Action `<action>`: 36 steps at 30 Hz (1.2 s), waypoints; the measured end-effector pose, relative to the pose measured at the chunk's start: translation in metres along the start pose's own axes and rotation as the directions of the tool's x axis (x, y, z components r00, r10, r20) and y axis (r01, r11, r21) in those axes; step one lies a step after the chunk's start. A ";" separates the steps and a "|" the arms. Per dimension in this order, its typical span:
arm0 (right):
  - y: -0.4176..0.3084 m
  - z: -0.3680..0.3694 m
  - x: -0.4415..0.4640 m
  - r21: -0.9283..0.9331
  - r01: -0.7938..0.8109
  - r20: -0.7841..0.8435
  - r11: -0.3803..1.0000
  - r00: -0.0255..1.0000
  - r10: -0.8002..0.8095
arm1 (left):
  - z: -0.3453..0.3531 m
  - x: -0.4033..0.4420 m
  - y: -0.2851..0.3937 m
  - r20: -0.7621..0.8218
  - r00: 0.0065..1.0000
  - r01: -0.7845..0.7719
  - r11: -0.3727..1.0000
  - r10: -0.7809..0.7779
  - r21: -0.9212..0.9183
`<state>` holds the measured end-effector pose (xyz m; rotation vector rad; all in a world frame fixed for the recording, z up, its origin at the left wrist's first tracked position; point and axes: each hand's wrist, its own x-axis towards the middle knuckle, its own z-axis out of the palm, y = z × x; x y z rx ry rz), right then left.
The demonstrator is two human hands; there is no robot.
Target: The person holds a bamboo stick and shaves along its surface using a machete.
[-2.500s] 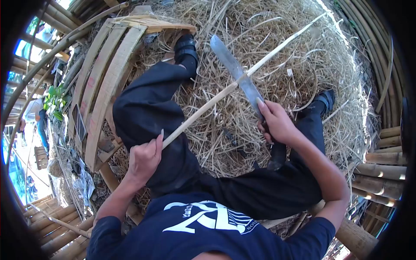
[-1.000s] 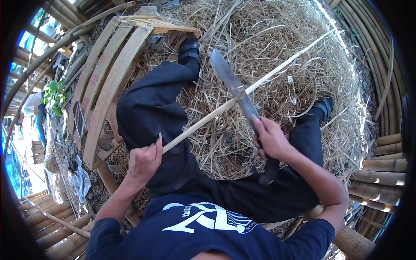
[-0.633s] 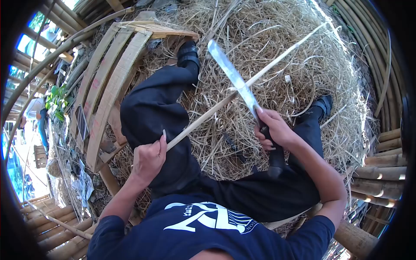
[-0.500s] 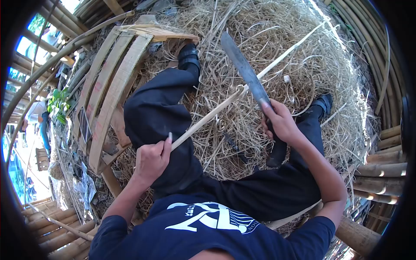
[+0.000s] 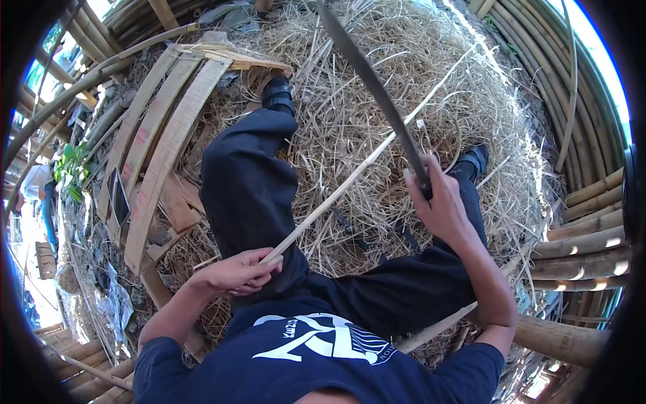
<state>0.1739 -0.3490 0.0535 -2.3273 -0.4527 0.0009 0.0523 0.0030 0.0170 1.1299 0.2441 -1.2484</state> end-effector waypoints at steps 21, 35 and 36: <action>0.045 0.058 -0.038 0.261 -0.554 0.262 0.791 0.829 0.494 | -0.024 0.001 -0.016 0.094 0.996 0.008 0.984 0.009 -0.176; 0.009 0.062 -0.039 -0.043 -0.210 -0.046 0.977 0.977 0.208 | -0.018 0.000 -0.011 0.069 0.996 -0.043 0.983 0.056 -0.176; 0.014 0.067 -0.042 -0.044 -0.216 -0.041 0.975 0.976 0.215 | -0.014 0.000 -0.010 0.039 0.997 -0.065 0.983 0.072 -0.170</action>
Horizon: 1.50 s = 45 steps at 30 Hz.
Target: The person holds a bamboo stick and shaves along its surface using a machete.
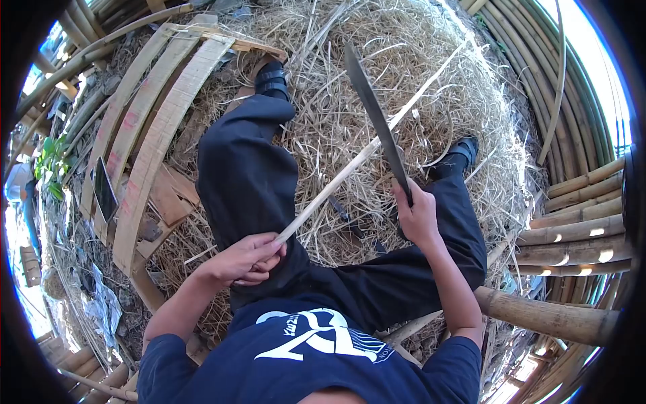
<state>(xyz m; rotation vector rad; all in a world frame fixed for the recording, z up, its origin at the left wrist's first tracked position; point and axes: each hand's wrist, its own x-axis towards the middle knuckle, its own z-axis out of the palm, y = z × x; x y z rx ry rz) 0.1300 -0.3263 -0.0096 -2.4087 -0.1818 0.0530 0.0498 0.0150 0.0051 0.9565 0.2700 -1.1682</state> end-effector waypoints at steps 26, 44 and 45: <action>0.004 0.014 -0.001 0.003 -0.018 -0.173 1.000 0.985 0.018 | -0.007 0.002 -0.011 -0.106 0.994 0.020 0.998 -0.013 0.064; 0.040 0.033 -0.003 -0.173 -0.054 0.035 0.984 0.998 0.061 | -0.003 0.004 -0.008 -0.113 0.993 0.037 0.998 -0.031 0.054; 0.038 0.036 -0.005 -0.240 -0.061 0.050 0.969 0.996 0.075 | 0.003 0.011 -0.020 -0.164 0.986 0.030 0.993 -0.010 0.118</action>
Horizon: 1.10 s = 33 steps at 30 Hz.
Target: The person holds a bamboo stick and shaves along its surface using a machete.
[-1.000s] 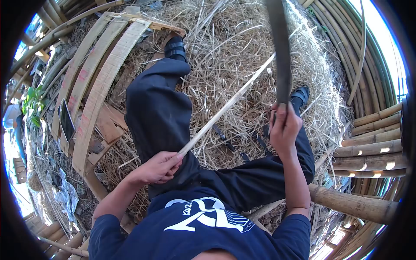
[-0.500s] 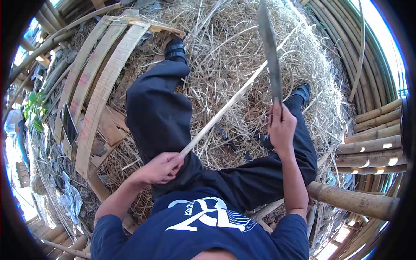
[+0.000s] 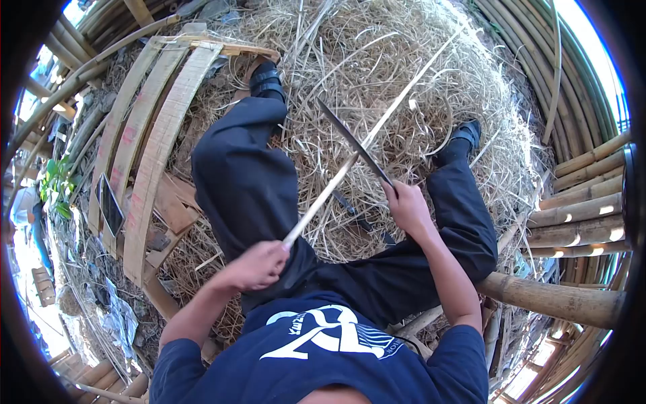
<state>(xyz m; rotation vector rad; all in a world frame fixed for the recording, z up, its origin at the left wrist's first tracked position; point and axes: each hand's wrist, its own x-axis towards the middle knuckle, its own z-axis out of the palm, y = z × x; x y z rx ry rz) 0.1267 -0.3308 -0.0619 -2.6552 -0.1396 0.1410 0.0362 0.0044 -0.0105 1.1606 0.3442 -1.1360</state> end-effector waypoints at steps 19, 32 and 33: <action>-0.002 0.003 0.004 0.216 0.036 -0.154 0.976 0.988 -0.002 | -0.011 -0.008 0.020 0.076 0.996 0.054 0.992 -0.045 -0.115; -0.061 -0.099 0.017 0.664 0.076 -0.310 0.744 0.933 0.181 | 0.001 0.001 0.022 0.038 0.997 -0.073 0.997 0.072 0.033; -0.061 -0.101 0.017 0.653 0.081 -0.316 0.753 0.933 0.174 | 0.004 0.005 0.020 0.037 0.997 -0.071 0.997 0.069 0.035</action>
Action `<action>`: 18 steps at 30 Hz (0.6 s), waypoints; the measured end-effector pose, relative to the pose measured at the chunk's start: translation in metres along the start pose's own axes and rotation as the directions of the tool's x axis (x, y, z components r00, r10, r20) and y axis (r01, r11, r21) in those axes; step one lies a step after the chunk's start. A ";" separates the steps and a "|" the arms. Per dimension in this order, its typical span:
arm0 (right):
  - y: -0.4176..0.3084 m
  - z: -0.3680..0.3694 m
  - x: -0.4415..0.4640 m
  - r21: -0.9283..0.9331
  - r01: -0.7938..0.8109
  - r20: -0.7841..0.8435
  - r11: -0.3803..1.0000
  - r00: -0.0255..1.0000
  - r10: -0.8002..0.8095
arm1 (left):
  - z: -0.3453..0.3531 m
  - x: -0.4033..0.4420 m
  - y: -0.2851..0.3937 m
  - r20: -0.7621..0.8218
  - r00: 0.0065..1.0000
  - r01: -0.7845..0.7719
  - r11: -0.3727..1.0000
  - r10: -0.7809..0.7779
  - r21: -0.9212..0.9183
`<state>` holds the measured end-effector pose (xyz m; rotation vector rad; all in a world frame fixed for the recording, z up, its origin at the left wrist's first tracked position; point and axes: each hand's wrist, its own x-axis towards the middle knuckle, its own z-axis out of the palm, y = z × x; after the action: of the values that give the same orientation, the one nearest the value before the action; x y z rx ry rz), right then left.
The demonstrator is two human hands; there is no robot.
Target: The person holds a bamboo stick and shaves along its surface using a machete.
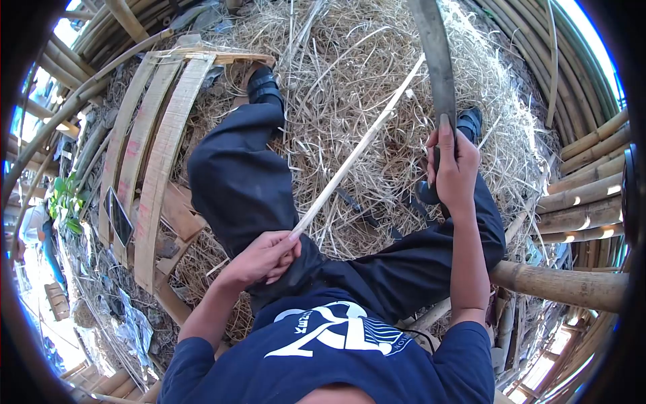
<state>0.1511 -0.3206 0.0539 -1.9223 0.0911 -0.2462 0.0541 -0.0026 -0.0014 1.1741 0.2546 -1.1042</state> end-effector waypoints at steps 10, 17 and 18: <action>0.051 0.010 -0.006 -0.150 -0.010 0.056 0.989 0.998 0.018 | 0.006 0.089 0.012 -0.188 0.818 -0.327 0.708 0.544 0.626; 0.058 0.017 -0.014 -0.353 -0.085 0.066 0.932 0.991 0.115 | -0.049 0.174 0.003 -0.295 0.693 0.133 0.286 0.657 0.949; 0.063 0.018 -0.014 -0.354 -0.088 0.072 0.931 0.990 0.121 | -0.060 0.189 -0.004 -0.301 0.696 0.136 0.292 0.652 0.947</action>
<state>0.1448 -0.3239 -0.0122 -2.2732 0.1858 -0.0700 0.1643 -0.0573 -0.1564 2.6181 -0.1445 -0.3217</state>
